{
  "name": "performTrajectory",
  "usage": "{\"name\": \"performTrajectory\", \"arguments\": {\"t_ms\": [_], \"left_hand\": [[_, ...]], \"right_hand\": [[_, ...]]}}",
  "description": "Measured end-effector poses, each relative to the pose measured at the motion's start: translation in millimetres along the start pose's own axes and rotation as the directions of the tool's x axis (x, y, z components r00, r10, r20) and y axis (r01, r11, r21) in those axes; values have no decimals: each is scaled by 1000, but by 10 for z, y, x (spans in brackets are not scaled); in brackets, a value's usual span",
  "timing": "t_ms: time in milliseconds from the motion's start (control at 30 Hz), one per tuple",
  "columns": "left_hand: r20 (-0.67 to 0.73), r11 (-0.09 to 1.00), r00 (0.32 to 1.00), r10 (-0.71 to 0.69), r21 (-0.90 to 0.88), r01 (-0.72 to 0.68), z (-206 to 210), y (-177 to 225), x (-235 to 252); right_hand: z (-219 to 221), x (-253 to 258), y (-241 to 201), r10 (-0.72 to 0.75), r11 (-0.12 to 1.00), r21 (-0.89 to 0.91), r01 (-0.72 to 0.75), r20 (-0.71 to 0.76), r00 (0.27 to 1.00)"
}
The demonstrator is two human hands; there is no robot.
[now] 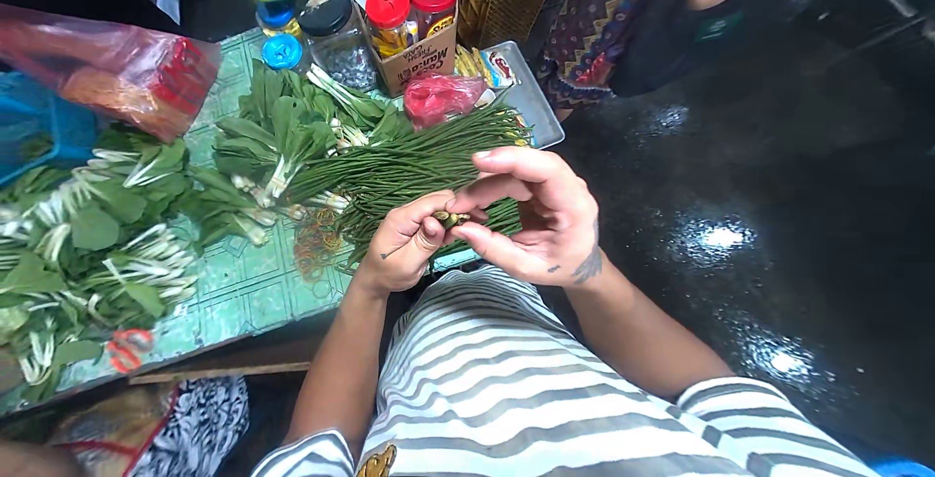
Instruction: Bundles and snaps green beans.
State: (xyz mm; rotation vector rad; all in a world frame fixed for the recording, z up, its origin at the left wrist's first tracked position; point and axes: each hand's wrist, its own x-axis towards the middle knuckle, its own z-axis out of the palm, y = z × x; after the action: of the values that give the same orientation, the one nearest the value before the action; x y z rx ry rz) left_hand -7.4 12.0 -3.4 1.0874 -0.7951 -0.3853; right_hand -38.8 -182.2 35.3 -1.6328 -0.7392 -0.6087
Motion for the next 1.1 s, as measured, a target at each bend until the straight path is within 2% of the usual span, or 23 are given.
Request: {"name": "performTrajectory", "arguments": {"t_ms": [233, 533, 733, 933, 1100], "left_hand": [[-10, 998, 1000, 5, 56, -4, -13, 4, 4], [-18, 992, 1000, 1, 128, 1, -22, 33, 66], [11, 948, 998, -57, 315, 51, -100, -9, 38], [97, 961, 987, -130, 257, 102, -68, 17, 106], [194, 988, 969, -153, 35, 149, 51, 79, 98]], "right_hand": [[-7, -3, 12, 28, 1000, -2, -28, 4, 1000], [-99, 62, -7, 2, 981, -194, 9, 59, 998], [-66, 61, -67, 96, 902, -431, 22, 249, 964], [-310, 150, -67, 77, 936, -341, 83, 431, 899], [-492, 277, -193, 3, 952, -263, 154, 512, 859]]}}
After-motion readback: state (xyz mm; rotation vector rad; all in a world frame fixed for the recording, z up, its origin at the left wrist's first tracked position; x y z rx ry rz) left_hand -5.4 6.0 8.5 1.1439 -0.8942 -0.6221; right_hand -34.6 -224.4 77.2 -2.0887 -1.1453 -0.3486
